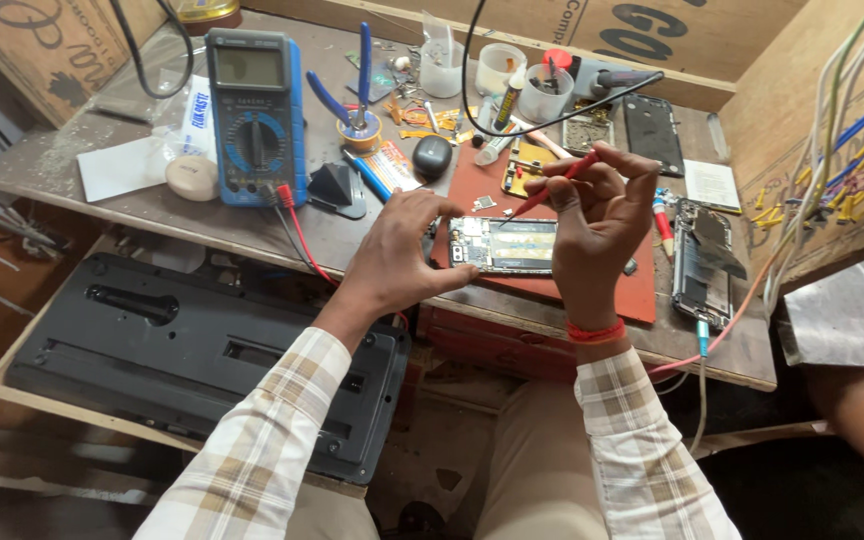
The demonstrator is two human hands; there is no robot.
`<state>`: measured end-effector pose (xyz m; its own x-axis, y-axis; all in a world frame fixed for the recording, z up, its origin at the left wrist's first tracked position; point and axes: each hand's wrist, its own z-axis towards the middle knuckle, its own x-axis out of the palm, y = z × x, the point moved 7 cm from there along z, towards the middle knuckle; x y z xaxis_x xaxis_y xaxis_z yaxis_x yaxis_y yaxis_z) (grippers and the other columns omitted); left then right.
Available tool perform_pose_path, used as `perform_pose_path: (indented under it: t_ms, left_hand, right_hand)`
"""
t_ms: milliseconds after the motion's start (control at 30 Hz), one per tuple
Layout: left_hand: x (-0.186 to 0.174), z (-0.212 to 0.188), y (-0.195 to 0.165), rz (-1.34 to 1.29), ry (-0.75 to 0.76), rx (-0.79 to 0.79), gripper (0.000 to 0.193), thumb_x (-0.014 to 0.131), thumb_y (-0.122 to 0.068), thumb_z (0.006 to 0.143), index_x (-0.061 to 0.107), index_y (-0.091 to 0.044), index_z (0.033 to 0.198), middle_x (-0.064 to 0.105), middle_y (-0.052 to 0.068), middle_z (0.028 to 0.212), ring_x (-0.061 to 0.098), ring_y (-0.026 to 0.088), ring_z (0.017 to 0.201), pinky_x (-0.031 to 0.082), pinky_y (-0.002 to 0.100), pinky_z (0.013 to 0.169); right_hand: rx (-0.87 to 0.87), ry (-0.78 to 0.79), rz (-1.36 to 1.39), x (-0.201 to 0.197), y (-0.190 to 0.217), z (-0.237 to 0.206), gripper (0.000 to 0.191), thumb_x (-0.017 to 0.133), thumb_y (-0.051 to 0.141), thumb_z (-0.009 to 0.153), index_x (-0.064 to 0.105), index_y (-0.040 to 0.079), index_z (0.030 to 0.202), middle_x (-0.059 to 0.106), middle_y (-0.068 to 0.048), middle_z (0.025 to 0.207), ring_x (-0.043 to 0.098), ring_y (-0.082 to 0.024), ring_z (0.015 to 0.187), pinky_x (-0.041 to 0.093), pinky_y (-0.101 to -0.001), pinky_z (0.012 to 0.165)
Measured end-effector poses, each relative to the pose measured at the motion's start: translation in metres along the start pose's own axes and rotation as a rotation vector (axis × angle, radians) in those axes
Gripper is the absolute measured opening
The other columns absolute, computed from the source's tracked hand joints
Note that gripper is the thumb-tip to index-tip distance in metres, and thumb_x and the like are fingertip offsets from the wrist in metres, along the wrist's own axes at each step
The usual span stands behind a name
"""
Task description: The person uses a multimeter to test points on a disassembled mobile phone motherboard. They hold the board with one hand and probe various components with the multimeter leads in the other hand.
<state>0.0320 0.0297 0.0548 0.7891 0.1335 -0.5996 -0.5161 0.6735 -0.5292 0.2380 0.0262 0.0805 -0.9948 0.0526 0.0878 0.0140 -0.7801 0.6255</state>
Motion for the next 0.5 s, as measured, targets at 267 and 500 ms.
perform_pose_path:
  t_ms: [267,500]
  left_hand:
    - [0.0057,-0.001,0.0013,0.06,0.059,-0.002,0.061,0.086,-0.042,0.067,0.071,-0.009,0.116,0.063,0.011,0.124,0.052,0.033,0.129,0.041,0.047,0.113]
    - [0.0085,-0.004,-0.0016,0.086,0.08,0.056,0.058,0.086,-0.045,0.068,0.074,-0.019,0.118,0.06,0.013,0.13,0.047,0.035,0.135,0.035,0.051,0.116]
  right_hand:
    - [0.045,-0.008,-0.014,0.0081,-0.0099,-0.0049,0.036,0.059,-0.012,0.11,0.041,0.004,0.136,0.068,-0.02,0.112,0.074,-0.025,0.097,0.066,-0.0367,0.09]
    - [0.056,0.01,-0.052,0.0078,-0.0089,-0.0082,0.036,0.059,-0.013,0.109,0.04,0.003,0.135,0.069,-0.019,0.112,0.075,-0.025,0.1,0.066,-0.0355,0.091]
